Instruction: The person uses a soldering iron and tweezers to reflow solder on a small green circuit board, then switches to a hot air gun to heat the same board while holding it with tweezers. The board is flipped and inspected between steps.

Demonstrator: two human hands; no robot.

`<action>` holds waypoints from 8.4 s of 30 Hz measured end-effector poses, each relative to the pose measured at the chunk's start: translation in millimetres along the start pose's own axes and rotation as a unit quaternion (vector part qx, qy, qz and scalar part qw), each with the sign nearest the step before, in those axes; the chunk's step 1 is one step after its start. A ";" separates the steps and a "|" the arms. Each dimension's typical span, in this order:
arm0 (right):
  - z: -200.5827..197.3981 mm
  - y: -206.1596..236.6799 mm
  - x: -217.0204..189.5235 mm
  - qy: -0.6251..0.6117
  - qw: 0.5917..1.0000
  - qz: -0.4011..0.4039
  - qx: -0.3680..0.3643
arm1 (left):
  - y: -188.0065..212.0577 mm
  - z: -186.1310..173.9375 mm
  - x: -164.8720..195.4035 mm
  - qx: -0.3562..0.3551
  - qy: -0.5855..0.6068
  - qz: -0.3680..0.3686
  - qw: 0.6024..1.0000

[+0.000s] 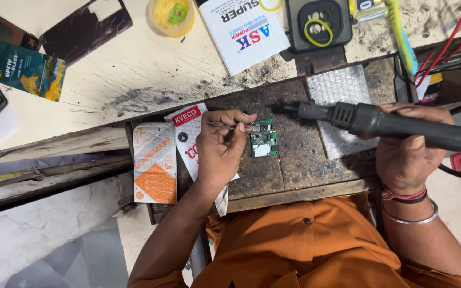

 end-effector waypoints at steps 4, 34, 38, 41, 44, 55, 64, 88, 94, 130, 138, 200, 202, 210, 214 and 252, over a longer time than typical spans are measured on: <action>6.5 -4.2 -4.8 -0.006 1.000 -0.008 0.007 | 0.4 0.5 0.0 0.003 -0.003 0.000 1.000; -2.1 -3.4 -2.0 0.008 1.000 -0.018 -0.007 | -0.5 -0.3 -2.8 -0.029 -0.025 0.028 0.999; 2.9 -18.5 -14.8 0.051 0.997 -0.051 -0.023 | -2.6 -5.6 -1.1 -0.023 -0.062 0.032 0.997; 14.2 -41.7 -24.3 0.107 0.986 -0.116 -0.043 | -4.4 -8.0 5.0 -0.020 -0.103 0.066 0.992; 30.8 -64.4 -26.8 0.140 0.977 -0.151 -0.048 | -4.0 -10.4 7.9 -0.014 -0.128 0.050 0.990; 63.4 -73.0 -4.5 0.124 0.985 -0.114 -0.031 | -2.0 -9.8 8.6 -0.011 -0.091 0.108 0.990; 63.0 -62.3 -4.6 0.105 0.989 -0.105 -0.025 | -0.6 -8.7 8.3 -0.009 -0.089 0.091 0.992; 67.2 -60.1 -3.6 0.139 0.980 -0.141 -0.030 | -1.3 -7.8 8.2 0.004 -0.057 0.092 0.994; 63.9 -59.2 -3.7 0.134 0.982 -0.131 -0.036 | -1.1 -7.8 12.1 -0.005 -0.096 0.094 0.991; 61.2 -54.7 -2.9 0.120 0.984 -0.125 -0.050 | 3.5 -1.4 26.4 -0.009 -0.199 0.117 0.973; 60.7 -54.4 -4.5 0.117 0.985 -0.115 -0.056 | 5.2 -0.1 24.6 0.003 -0.189 0.113 0.976; 72.3 -48.8 -4.6 0.092 0.990 -0.093 -0.047 | 6.1 -3.4 24.4 0.006 -0.201 0.054 0.978; 71.1 -48.7 -5.1 0.096 0.990 -0.090 -0.048 | 5.9 -3.4 24.2 0.005 -0.198 0.051 0.979; 67.6 -49.4 -3.8 0.114 0.986 -0.111 -0.054 | 5.7 -3.0 24.0 0.004 -0.189 0.060 0.980; 66.4 -48.2 -2.8 0.108 0.987 -0.104 -0.050 | 6.1 -3.1 24.0 0.003 -0.194 0.061 0.979; 72.3 -48.5 -1.4 0.087 0.989 -0.105 -0.054 | 5.9 -3.1 23.9 -0.001 -0.195 0.059 0.979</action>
Point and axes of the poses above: each hand's wrist, its own y-axis away from the middle knuckle, its own z-axis out of the palm, x = y × z, the point moved 4 cm from there along -y, towards the middle knuckle, and after that the axes turned 3 degrees about y, right-handed, at the moved point
